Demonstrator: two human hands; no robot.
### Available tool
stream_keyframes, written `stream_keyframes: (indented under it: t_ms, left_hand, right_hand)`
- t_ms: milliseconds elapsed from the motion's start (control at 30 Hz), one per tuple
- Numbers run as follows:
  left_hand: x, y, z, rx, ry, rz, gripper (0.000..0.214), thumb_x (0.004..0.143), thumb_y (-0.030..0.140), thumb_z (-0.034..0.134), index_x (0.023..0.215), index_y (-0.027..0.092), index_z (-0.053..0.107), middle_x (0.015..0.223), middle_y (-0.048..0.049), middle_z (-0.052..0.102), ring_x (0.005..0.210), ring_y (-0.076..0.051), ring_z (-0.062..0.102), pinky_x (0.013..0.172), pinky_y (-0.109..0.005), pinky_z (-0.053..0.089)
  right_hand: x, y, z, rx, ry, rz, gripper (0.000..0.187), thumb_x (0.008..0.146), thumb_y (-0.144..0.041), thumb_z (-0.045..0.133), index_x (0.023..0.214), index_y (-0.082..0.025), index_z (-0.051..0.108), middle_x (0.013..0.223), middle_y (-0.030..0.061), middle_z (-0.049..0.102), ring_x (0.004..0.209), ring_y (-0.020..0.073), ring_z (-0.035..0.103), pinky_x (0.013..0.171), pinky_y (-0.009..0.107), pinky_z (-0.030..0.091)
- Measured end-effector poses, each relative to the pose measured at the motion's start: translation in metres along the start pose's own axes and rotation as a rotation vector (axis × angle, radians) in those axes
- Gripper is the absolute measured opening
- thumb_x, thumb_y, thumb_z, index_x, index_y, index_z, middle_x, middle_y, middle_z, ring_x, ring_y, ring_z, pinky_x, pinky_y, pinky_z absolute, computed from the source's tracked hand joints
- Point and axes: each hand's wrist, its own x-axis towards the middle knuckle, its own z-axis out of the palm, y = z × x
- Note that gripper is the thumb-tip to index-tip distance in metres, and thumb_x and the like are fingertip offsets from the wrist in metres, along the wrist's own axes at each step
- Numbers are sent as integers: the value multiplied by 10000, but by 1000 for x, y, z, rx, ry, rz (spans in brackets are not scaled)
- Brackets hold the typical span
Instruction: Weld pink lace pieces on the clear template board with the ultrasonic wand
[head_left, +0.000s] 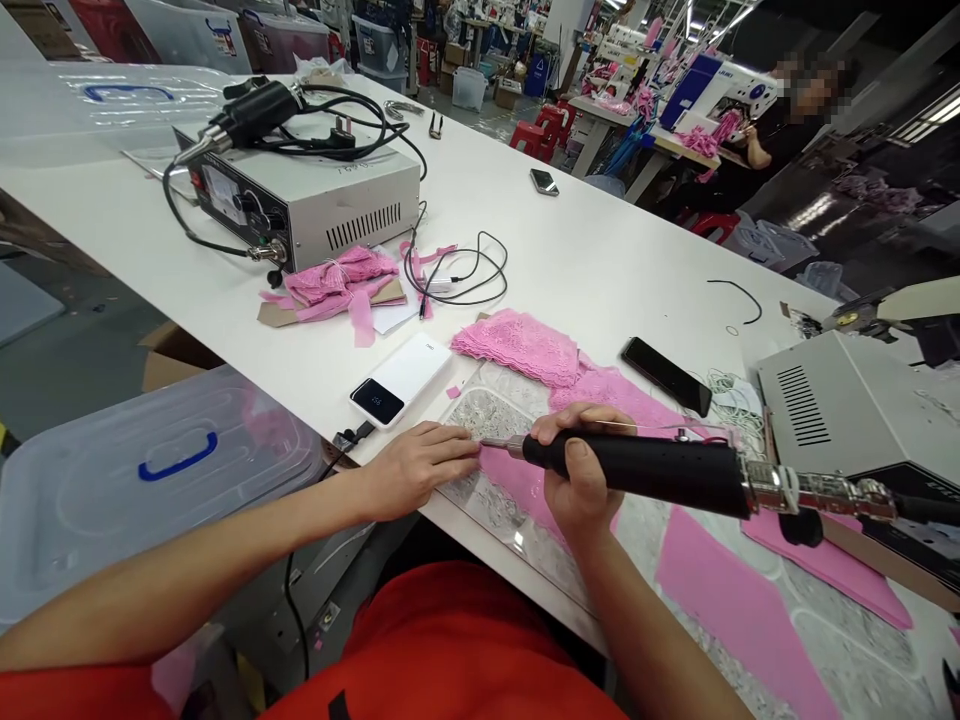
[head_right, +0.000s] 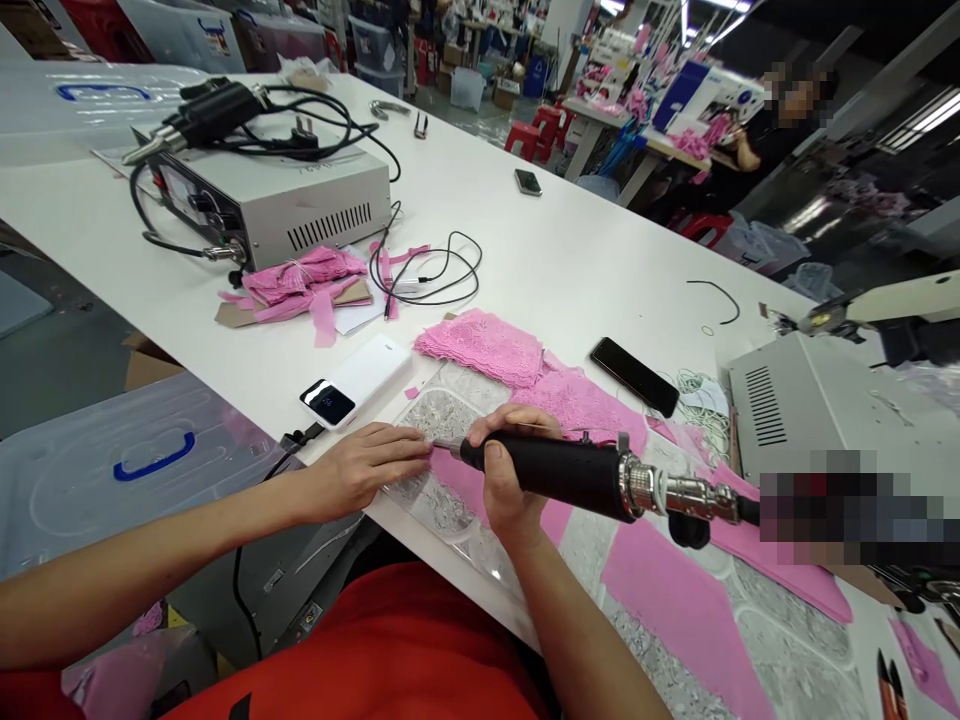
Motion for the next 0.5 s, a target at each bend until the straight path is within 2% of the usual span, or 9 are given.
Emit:
stream_keyframes:
  t_ms: [333, 500]
  left_hand:
    - [1, 0, 1, 18, 51, 13, 462, 813, -37, 377, 1154, 156, 621, 1205, -69, 678, 1183, -224, 582, 957, -365, 497]
    - [0, -2, 1, 39, 56, 25, 504, 779, -44, 369, 1177, 156, 605, 1212, -77, 672, 1149, -216, 596, 924, -362, 516]
  right_hand:
    - [0, 2, -1, -22, -21, 11, 129, 798, -217, 602, 876, -246, 502, 832, -38, 525, 627, 90, 564, 636, 319, 516]
    - [4, -2, 0, -36, 7, 34, 147, 782, -245, 612, 873, -247, 496, 825, -46, 521, 618, 82, 559, 642, 315, 511]
